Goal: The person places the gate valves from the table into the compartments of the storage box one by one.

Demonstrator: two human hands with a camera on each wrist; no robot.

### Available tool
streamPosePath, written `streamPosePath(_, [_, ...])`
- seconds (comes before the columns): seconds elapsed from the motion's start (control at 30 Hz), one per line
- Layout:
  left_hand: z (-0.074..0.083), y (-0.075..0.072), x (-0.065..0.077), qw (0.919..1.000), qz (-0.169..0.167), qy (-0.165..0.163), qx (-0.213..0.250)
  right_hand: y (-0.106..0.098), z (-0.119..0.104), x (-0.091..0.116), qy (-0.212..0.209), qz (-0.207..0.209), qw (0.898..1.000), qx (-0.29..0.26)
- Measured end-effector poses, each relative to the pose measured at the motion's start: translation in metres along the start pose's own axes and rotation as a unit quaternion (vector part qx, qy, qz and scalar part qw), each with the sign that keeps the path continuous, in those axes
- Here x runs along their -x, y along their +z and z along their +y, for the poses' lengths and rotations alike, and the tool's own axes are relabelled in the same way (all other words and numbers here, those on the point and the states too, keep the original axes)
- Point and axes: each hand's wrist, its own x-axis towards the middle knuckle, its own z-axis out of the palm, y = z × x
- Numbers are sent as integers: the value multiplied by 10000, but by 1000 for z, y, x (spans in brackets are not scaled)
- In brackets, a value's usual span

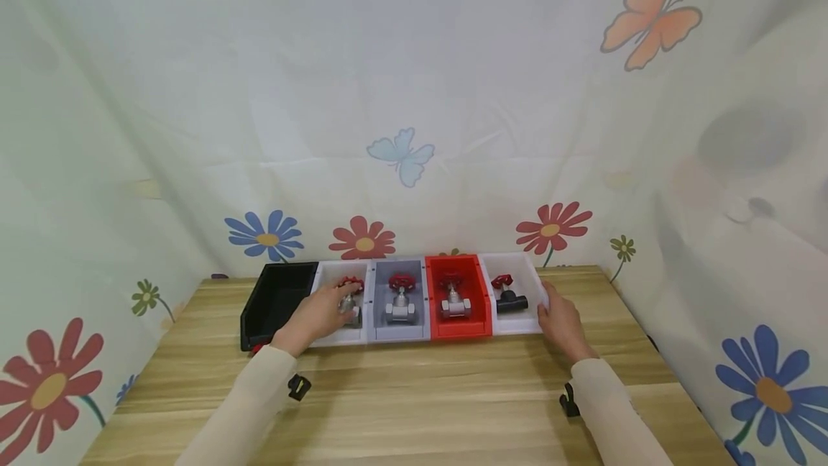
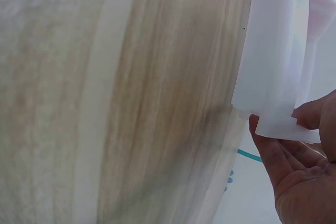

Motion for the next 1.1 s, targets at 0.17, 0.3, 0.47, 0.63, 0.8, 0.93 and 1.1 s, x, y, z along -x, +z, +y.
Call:
streamPosePath(0.17, [6,-5,7,9996,166,128,-204,0,1,-1,-23,43,10000,30])
streamPosePath(0.3, [10,-12,14,9987,256,204,-396,0,0,0,-36,87,10000,2])
streamPosePath(0.47, [12,-20,24,9981,329,252,-459,-1,-2,1,-126,204,9997,2])
streamPosePath(0.63, [12,-23,35,9973,447,332,-477,-1,-2,1,-191,241,9995,-6])
streamPosePath(0.8, [10,-23,46,9970,510,338,-482,-2,-1,1,-207,208,9996,18])
streamPosePath(0.93, [9,-22,55,9971,500,301,-492,-2,-1,2,-166,165,9997,13])
streamPosePath(1.1, [4,-23,69,9964,595,286,-533,-1,-1,1,-161,142,9998,26])
